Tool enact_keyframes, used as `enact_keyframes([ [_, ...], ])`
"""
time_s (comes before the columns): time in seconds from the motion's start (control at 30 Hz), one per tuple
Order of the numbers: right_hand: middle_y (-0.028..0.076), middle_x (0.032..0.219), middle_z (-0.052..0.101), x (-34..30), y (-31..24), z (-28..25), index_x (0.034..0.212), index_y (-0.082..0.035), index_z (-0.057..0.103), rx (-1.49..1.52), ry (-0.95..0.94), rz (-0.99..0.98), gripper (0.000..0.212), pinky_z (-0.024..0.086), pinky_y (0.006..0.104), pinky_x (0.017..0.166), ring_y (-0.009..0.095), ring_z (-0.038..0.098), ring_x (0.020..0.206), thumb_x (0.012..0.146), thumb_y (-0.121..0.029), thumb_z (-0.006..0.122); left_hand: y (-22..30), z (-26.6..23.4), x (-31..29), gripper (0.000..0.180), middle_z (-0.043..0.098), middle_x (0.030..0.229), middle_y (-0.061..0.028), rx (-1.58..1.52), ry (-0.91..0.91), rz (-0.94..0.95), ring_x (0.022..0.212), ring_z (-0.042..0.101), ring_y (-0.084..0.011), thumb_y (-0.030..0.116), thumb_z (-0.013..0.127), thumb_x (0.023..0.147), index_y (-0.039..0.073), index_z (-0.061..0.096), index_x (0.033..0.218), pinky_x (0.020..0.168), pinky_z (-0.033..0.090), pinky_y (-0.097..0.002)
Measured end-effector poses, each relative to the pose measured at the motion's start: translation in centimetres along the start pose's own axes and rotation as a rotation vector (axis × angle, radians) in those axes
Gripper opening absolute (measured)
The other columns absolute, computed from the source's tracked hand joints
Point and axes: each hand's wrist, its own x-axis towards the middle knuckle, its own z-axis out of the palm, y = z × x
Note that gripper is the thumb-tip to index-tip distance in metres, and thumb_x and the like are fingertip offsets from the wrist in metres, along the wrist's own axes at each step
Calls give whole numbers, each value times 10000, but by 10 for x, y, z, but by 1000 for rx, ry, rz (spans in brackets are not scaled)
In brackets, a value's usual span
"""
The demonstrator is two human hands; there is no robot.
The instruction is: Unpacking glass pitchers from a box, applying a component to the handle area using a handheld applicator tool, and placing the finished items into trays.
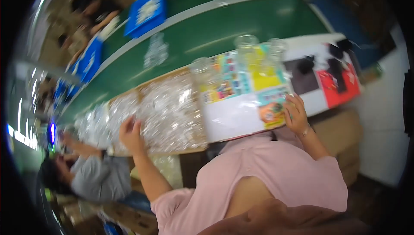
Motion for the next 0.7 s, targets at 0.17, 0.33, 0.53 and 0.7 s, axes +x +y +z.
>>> enact_keyframes([
  [0.17, 188, 1126, 499, -7, 52, -56, 1079, 8, 494, -133, 466, 137, 336, 365, 400, 946, 323, 483, 1066, 747, 32, 544, 49, 66, -80, 246, 602, 983, -135, -300, -169, 226, 789, 555, -122, -79, 600, 717, -16, 576, 954, 671, 513, -238],
  [0.33, 162, 1290, 364, 6, 107, -64, 1257, -10, 324, 55, 418, 548, 660, 362, 362, 941, 270, 393, 1172, 715, -114, 686, 73, 118, -123, 244, 562, 1070, -175, -567, -229, 250, 816, 536, -123, -36, 616, 742, 15, 538, 968, 695, 515, -246],
  [0.53, 178, 1072, 561, 48, 136, -23, 1168, 32, 462, 182, -8, 816, 615, 422, 344, 859, 244, 545, 1007, 680, -238, 721, 106, 154, -149, 299, 573, 1045, -186, -707, -379, 38, 892, 573, -163, -24, 662, 721, 1, 501, 971, 743, 491, -251],
  [0.7, 125, 990, 599, 40, 125, -30, 1122, 4, 486, 397, 173, 522, 387, 437, 302, 848, 223, 593, 933, 780, -114, 624, 116, 160, -150, 299, 557, 1050, -215, -687, -376, 274, 886, 581, -197, -74, 642, 724, 20, 493, 966, 762, 495, -288],
])
